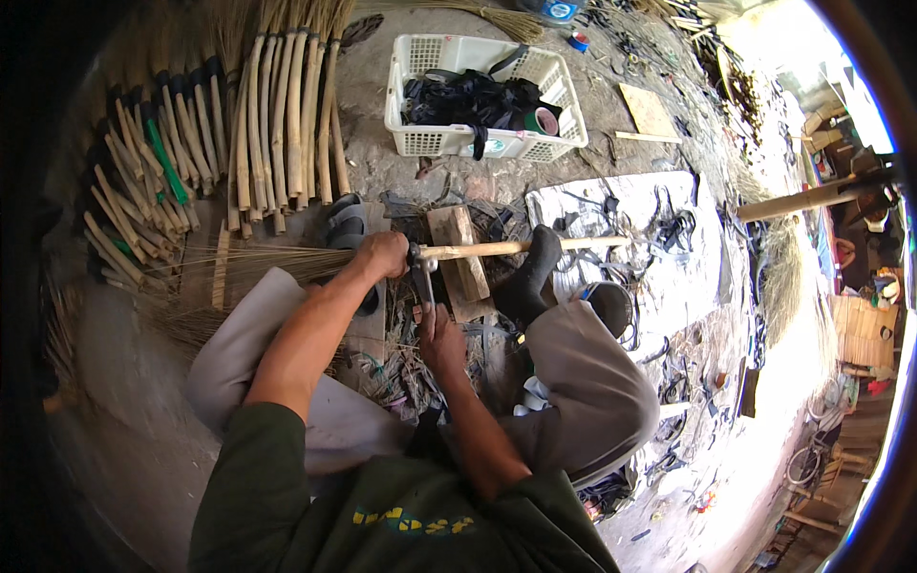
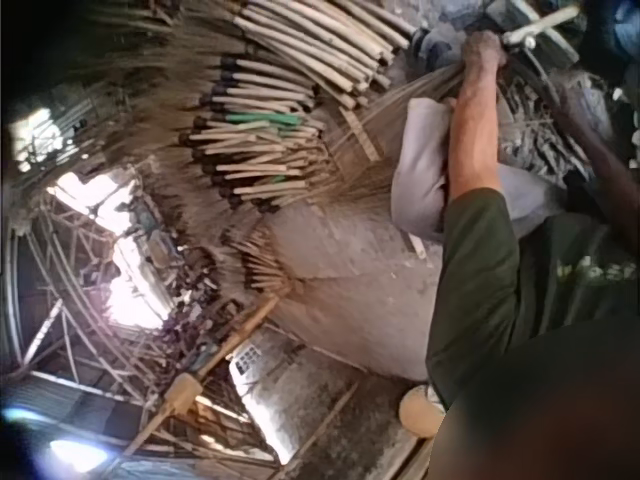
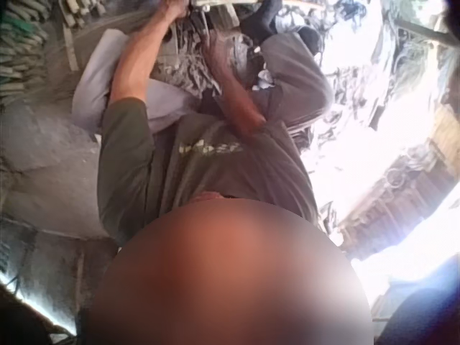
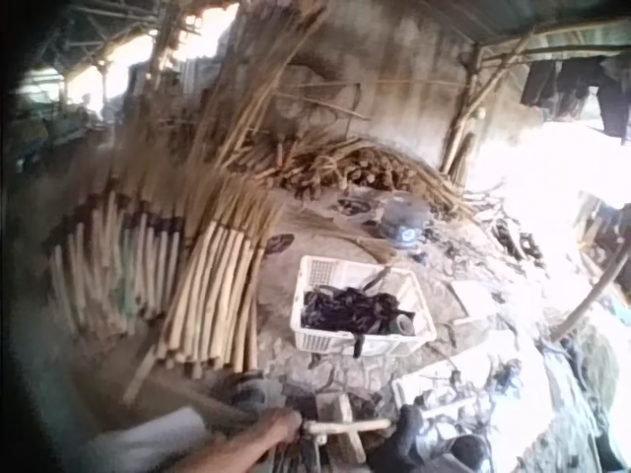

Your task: The person sits on the floor and assembles a traditional broom by binding a bundle of straw to a wooden handle using black plastic strips. They repeatedly wrap and tighten the binding, then place the finished broom aside and begin another.

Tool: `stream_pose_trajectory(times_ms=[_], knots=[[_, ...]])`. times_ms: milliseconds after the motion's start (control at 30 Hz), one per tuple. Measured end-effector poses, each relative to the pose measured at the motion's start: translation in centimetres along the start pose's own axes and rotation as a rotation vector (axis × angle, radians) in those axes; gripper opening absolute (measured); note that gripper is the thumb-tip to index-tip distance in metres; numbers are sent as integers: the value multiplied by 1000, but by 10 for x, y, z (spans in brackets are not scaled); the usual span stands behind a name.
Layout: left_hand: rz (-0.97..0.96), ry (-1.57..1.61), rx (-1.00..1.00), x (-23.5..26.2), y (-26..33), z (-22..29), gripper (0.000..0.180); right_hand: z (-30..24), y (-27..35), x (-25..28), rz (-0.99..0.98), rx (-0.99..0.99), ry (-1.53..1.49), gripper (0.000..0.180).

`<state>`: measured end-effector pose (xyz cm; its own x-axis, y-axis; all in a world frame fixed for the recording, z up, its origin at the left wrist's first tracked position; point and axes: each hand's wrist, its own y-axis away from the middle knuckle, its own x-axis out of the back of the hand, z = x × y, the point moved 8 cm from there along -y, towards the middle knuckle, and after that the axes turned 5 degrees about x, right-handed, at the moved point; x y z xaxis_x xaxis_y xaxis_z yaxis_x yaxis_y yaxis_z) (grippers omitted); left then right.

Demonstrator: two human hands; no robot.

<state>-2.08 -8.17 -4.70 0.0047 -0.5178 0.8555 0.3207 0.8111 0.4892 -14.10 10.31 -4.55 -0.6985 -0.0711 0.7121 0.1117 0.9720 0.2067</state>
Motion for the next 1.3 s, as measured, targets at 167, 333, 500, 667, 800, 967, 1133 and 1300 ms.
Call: stream_pose_trajectory(times_ms=[167,333,500,667,800,967,1133,1300], knots=[[-51,55,-19,7,-2,20,45,45,53,-71,-178,-53,-119,43],[38,34,32,3,0,51,39,74,70,-117,-430,-92,8,35],[236,-118,16,76,9,23,37,46,33,-71,-263,59,-134,28],[439,-312,63,205,84,-56,30,26,-21,71,470,140,-431,35],[624,-441,-35,263,183,-107,29,17,-35,168,698,292,-22,87],[579,-442,-41,271,251,-151,35,19,-49,164,463,248,419,75],[917,-537,234,301,269,-129,51,11,-21,88,252,406,514,36],[349,382,120,228,231,-62,65,-12,1,8,-47,420,37,38]])
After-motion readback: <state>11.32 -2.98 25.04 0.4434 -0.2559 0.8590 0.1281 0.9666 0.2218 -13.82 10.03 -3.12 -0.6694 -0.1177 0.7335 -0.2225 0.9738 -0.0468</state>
